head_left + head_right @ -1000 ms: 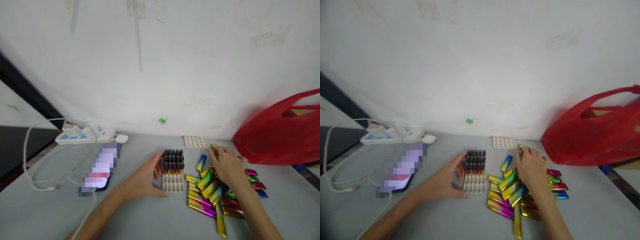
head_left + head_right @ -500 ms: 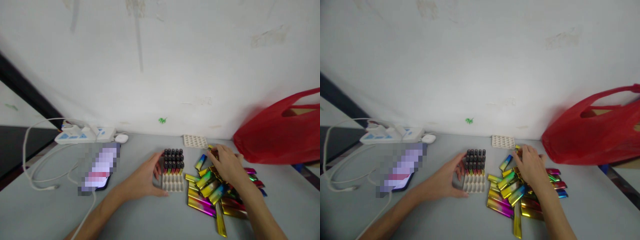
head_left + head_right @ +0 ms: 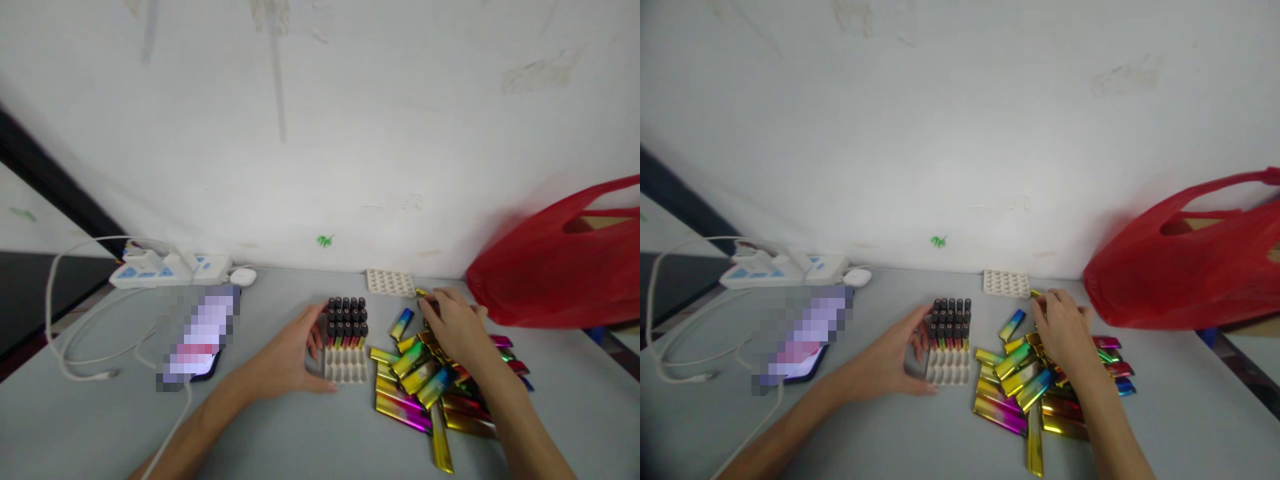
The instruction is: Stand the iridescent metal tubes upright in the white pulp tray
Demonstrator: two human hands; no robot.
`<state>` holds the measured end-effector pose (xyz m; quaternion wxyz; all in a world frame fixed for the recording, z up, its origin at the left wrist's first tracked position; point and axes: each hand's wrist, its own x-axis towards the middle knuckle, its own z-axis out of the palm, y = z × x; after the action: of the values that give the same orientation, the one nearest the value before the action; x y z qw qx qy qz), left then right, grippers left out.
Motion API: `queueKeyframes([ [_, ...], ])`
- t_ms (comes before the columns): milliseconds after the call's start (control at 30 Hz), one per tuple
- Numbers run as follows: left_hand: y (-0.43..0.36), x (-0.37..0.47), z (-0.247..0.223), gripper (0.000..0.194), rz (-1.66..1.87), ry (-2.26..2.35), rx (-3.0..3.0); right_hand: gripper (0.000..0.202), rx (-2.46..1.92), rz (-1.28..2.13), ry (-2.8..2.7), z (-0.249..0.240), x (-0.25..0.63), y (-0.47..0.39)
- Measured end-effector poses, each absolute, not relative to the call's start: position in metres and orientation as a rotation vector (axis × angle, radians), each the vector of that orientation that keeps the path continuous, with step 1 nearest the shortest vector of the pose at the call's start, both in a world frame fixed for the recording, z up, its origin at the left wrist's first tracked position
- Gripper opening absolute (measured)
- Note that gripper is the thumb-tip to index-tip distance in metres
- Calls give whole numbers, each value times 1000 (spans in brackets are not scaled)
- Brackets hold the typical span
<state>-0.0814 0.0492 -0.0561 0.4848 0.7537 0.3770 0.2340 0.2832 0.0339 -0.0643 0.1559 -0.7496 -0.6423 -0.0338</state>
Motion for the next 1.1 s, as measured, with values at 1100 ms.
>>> queueKeyframes([
  [1100, 51, -81, -59, 131, 566, 902, 1878, 37, -1516, 155, -1864, -38, 229, 25],
])
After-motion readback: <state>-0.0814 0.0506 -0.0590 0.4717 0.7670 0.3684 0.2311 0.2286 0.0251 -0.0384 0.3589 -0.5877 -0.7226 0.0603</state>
